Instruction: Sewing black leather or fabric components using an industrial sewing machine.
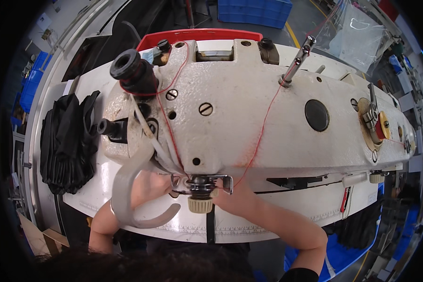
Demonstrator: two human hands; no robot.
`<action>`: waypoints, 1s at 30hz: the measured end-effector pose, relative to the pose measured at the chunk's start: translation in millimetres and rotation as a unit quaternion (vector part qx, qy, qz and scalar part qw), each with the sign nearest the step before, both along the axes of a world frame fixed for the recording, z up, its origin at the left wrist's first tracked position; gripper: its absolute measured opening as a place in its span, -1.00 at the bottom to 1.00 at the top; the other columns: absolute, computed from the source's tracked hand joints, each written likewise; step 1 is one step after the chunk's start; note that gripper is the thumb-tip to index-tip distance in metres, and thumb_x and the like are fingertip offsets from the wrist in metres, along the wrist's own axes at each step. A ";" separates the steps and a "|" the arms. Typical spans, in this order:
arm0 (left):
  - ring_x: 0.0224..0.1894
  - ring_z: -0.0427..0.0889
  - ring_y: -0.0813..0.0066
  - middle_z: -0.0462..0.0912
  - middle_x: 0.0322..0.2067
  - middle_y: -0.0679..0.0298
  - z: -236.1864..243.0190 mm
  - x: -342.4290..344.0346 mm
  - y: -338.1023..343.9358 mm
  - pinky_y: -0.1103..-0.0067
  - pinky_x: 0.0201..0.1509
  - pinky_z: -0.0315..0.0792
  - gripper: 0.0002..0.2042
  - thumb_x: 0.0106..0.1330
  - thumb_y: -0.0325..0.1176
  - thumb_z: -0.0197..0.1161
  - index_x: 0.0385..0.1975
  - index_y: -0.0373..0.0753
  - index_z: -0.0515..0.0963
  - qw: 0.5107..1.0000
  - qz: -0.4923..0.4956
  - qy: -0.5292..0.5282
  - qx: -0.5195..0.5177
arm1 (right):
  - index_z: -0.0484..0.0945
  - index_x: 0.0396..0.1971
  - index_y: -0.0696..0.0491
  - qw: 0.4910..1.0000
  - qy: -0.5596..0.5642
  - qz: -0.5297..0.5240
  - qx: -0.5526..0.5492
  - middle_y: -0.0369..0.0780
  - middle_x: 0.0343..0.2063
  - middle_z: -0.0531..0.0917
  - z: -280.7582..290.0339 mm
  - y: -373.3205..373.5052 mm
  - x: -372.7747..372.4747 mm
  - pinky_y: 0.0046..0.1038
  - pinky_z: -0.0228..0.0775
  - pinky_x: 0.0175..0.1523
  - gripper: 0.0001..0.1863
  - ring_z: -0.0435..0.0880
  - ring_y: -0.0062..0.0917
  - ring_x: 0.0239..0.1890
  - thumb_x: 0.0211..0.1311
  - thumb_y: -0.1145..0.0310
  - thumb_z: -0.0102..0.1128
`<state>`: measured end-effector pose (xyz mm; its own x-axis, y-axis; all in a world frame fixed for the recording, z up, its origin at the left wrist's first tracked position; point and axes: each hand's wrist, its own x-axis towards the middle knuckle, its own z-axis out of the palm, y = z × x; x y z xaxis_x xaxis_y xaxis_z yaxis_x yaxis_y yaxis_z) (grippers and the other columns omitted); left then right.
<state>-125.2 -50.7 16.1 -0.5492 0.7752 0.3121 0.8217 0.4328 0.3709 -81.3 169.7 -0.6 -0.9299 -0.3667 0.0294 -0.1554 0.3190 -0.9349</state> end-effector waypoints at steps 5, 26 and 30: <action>-0.06 0.49 0.20 0.58 -0.32 0.15 0.9 -7.1 0.8 0.28 0.09 0.34 -0.75 -0.11 -0.50 0.24 -0.34 -0.30 0.56 0.997 0.079 0.009 0.003 | 0.54 -0.12 0.10 0.812 0.396 0.061 0.424 -0.29 -0.32 0.62 -40.4 9.4 -13.0 -0.34 0.31 0.10 -0.64 0.53 -0.51 -0.11 0.08 0.26 0.21; -0.54 0.46 0.47 0.39 -0.57 0.32 49.8 38.7 -46.9 0.57 -0.49 0.33 -0.77 -0.09 -0.34 0.29 -0.47 -0.20 0.39 0.969 0.020 0.215 -0.120 | 0.35 -0.34 0.26 0.926 -0.339 0.018 -0.164 -0.11 -0.53 0.61 39.0 -27.6 54.5 -0.58 0.47 -0.52 -0.81 0.64 -0.52 -0.56 0.26 0.42 0.08; -0.62 0.31 0.50 0.23 -0.62 0.34 47.8 80.5 -36.0 0.60 -0.60 0.16 -0.62 -0.04 -0.49 0.16 -0.13 -0.31 0.51 0.911 0.140 0.373 -0.105 | 0.38 -0.28 0.25 0.954 -0.240 -0.025 -0.180 -0.10 -0.51 0.62 12.1 -58.7 32.2 -0.55 0.52 -0.38 -0.82 0.66 -0.51 -0.48 0.31 0.41 0.00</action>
<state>-44.8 -86.7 63.8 -0.4301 0.7231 0.5405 0.6576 0.6611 -0.3613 -49.1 111.0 11.5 -0.8843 -0.3672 -0.2885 0.3250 -0.0402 -0.9449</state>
